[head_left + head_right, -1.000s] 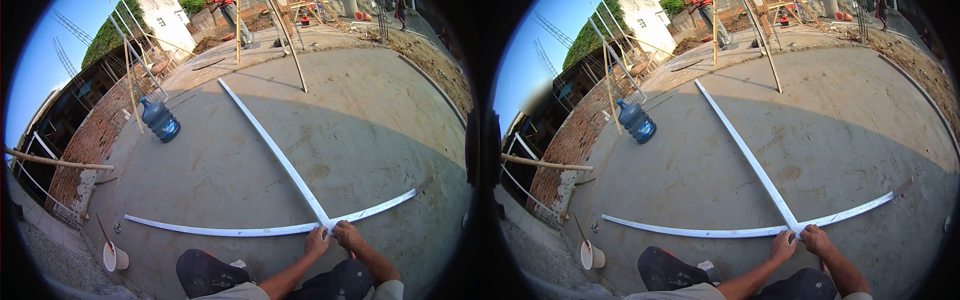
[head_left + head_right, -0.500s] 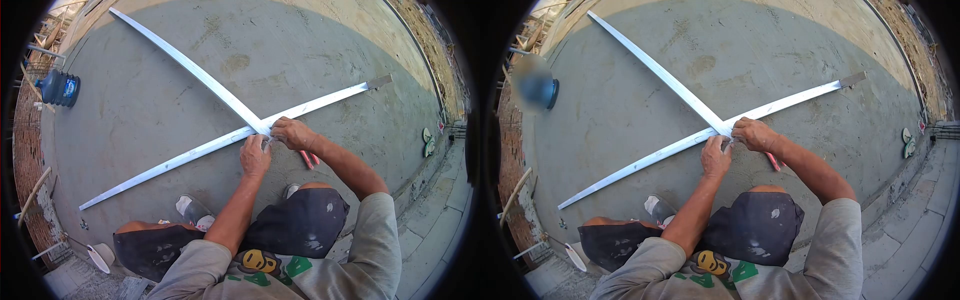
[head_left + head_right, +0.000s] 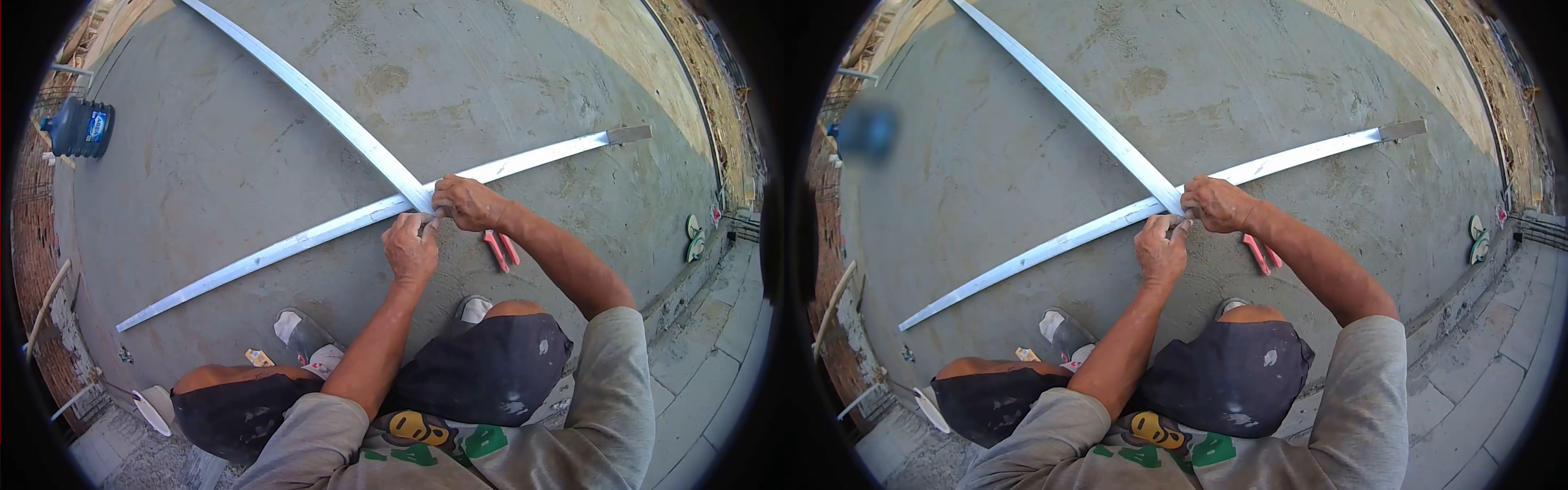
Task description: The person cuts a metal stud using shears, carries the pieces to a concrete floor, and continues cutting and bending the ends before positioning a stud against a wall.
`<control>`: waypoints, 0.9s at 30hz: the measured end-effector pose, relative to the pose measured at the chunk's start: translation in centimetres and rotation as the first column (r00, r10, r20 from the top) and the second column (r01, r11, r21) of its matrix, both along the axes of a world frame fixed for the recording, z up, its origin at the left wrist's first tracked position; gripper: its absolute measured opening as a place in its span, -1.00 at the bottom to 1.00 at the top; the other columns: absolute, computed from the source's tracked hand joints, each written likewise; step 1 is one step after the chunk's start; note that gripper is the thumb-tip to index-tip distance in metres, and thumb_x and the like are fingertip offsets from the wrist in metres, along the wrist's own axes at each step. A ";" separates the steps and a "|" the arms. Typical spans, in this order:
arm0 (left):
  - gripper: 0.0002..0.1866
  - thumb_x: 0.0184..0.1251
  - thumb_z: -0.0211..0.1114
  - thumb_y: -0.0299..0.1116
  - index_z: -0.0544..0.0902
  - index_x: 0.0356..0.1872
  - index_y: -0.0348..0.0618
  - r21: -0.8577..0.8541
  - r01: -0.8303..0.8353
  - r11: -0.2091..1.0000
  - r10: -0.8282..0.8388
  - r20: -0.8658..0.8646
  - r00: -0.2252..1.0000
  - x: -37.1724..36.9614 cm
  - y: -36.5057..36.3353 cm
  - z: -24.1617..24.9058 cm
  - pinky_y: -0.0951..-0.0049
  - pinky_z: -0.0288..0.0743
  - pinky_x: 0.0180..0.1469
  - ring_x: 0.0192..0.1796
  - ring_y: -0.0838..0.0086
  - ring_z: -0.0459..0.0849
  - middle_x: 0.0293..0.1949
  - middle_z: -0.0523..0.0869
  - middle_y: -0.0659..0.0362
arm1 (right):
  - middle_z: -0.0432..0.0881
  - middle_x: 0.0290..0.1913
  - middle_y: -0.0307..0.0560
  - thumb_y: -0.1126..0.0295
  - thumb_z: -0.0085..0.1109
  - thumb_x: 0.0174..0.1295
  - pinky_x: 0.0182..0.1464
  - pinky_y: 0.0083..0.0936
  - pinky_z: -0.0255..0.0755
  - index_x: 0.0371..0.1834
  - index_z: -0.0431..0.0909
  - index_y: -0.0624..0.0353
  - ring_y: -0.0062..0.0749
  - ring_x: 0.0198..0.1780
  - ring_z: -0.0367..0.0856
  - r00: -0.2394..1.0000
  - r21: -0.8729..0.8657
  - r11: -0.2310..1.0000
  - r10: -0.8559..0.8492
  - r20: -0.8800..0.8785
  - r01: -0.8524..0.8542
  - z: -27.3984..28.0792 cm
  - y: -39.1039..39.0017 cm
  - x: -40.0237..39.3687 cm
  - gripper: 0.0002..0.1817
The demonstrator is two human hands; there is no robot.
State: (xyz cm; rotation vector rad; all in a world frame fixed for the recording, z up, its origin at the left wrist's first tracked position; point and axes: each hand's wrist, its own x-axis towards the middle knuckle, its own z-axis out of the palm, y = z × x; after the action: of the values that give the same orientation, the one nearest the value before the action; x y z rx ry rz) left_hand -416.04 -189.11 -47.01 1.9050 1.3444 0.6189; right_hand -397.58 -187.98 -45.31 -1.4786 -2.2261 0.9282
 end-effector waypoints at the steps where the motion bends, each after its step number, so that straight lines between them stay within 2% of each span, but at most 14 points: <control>1: -0.83 0.16 0.42 -0.32 0.70 -0.32 -0.20 -0.027 -0.023 0.999 0.023 0.018 1.000 0.1 0.2 -0.1 0.22 0.50 -0.12 -0.22 0.17 0.69 -0.29 0.71 0.09 | 0.55 -0.31 0.03 0.48 0.22 0.07 0.01 -0.24 0.45 -0.37 0.61 0.22 -0.07 -0.10 0.55 1.000 -0.040 0.999 0.028 0.000 -0.028 -0.1 0.7 0.2 -0.92; 4: -0.82 0.14 0.44 -0.32 0.73 -0.34 -0.22 -0.123 -0.062 0.990 0.063 0.003 0.998 0.1 0.6 0.1 0.24 0.53 -0.17 -0.29 0.18 0.71 -0.30 0.72 0.07 | 0.57 -0.33 0.07 0.44 0.20 0.11 0.00 -0.20 0.44 -0.38 0.62 0.26 -0.02 -0.12 0.57 0.998 -0.140 0.988 0.067 0.003 -0.066 -0.4 1.9 0.3 -0.89; 7: -0.76 0.15 0.45 -0.29 0.69 -0.27 -0.22 -0.217 -0.059 0.974 0.053 -0.034 0.998 0.0 0.3 1.0 0.24 0.52 -0.13 -0.23 0.21 0.71 -0.27 0.73 0.06 | 0.58 -0.29 0.09 0.41 0.22 0.13 0.00 -0.20 0.44 -0.33 0.64 0.26 0.00 -0.13 0.58 0.999 -0.220 0.975 0.038 -0.004 -0.038 0.1 1.8 0.5 -0.86; 10: -0.69 0.13 0.47 -0.26 0.63 -0.19 -0.20 -0.166 -0.105 0.980 0.103 -0.020 0.994 0.1 -0.5 0.8 0.23 0.47 -0.03 -0.11 0.24 0.68 -0.21 0.71 0.10 | 0.58 -0.23 0.09 0.35 0.28 0.13 0.03 -0.20 0.44 -0.26 0.65 0.23 -0.02 -0.08 0.59 0.997 -0.168 0.984 -0.071 -0.026 0.066 0.4 0.3 0.8 -0.81; 13: -0.65 0.11 0.49 -0.24 0.58 -0.16 -0.16 -0.081 -0.083 0.993 0.079 -0.062 0.995 -0.4 -1.6 0.8 0.21 0.41 0.04 -0.02 0.27 0.63 -0.17 0.67 0.15 | 0.60 -0.08 0.04 0.29 0.36 0.12 0.13 -0.19 0.46 -0.15 0.61 0.22 -0.06 0.06 0.58 0.973 -0.186 0.962 -0.217 -0.077 0.200 1.0 -1.1 0.6 -0.70; 16: -0.69 0.09 0.48 -0.30 0.58 -0.18 -0.08 -0.062 -0.033 0.998 0.024 -0.134 0.991 -1.0 -1.8 0.1 0.15 0.40 -0.02 -0.04 0.18 0.62 -0.15 0.64 0.14 | 0.59 -0.05 0.06 0.27 0.33 0.14 0.17 -0.23 0.44 -0.10 0.58 0.21 -0.05 0.04 0.58 0.917 -0.090 0.938 -0.345 -0.200 0.333 0.4 -2.5 0.5 -0.67; 19: -0.76 0.13 0.45 -0.33 0.61 -0.22 -0.11 -0.020 0.003 1.000 -0.007 -0.170 0.985 -1.2 -1.3 -0.4 0.21 0.39 0.01 -0.07 0.23 0.62 -0.21 0.65 0.16 | 0.61 -0.04 0.06 0.30 0.33 0.14 0.18 -0.24 0.46 -0.09 0.58 0.22 -0.03 0.05 0.59 0.935 -0.001 0.945 -0.322 -0.151 0.326 -1.2 -3.3 0.6 -0.67; 22: -0.86 0.16 0.40 -0.36 0.64 -0.31 -0.11 -0.012 0.006 1.000 -0.008 -0.192 0.981 -1.2 -0.9 -0.6 0.20 0.42 -0.04 -0.13 0.19 0.64 -0.26 0.67 0.14 | 0.63 -0.11 0.04 0.34 0.32 0.14 0.11 -0.24 0.50 -0.10 0.59 0.21 -0.04 0.01 0.60 0.937 0.040 0.941 -0.332 -0.106 0.337 -2.3 -3.4 0.0 -0.71; 25: -0.90 0.17 0.38 -0.37 0.64 -0.39 -0.13 -0.057 -0.049 0.997 0.040 -0.157 0.987 -1.1 -1.1 -0.7 0.19 0.45 -0.10 -0.20 0.16 0.65 -0.32 0.68 0.12 | 0.63 -0.18 0.03 0.38 0.30 0.14 0.03 -0.24 0.53 -0.13 0.60 0.21 -0.05 -0.05 0.62 0.955 0.108 0.949 -0.291 -0.063 0.297 -2.7 -3.5 -0.2 -0.75; 27: -0.90 0.17 0.38 -0.37 0.65 -0.39 -0.13 0.023 -0.011 1.000 0.013 -0.119 0.993 -1.1 -0.9 -1.0 0.16 0.45 -0.13 -0.22 0.13 0.65 -0.32 0.68 0.11 | 0.63 -0.20 0.01 0.40 0.31 0.13 0.00 -0.24 0.53 -0.15 0.60 0.21 -0.07 -0.08 0.62 0.954 0.114 0.948 -0.291 -0.066 0.297 -2.8 -3.4 -0.1 -0.77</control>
State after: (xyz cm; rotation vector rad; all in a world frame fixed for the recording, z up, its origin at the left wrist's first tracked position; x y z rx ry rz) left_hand -417.15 -190.03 -47.96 1.9802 1.4300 0.5351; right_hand -397.69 -191.42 -48.11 -1.6534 -1.9203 0.7109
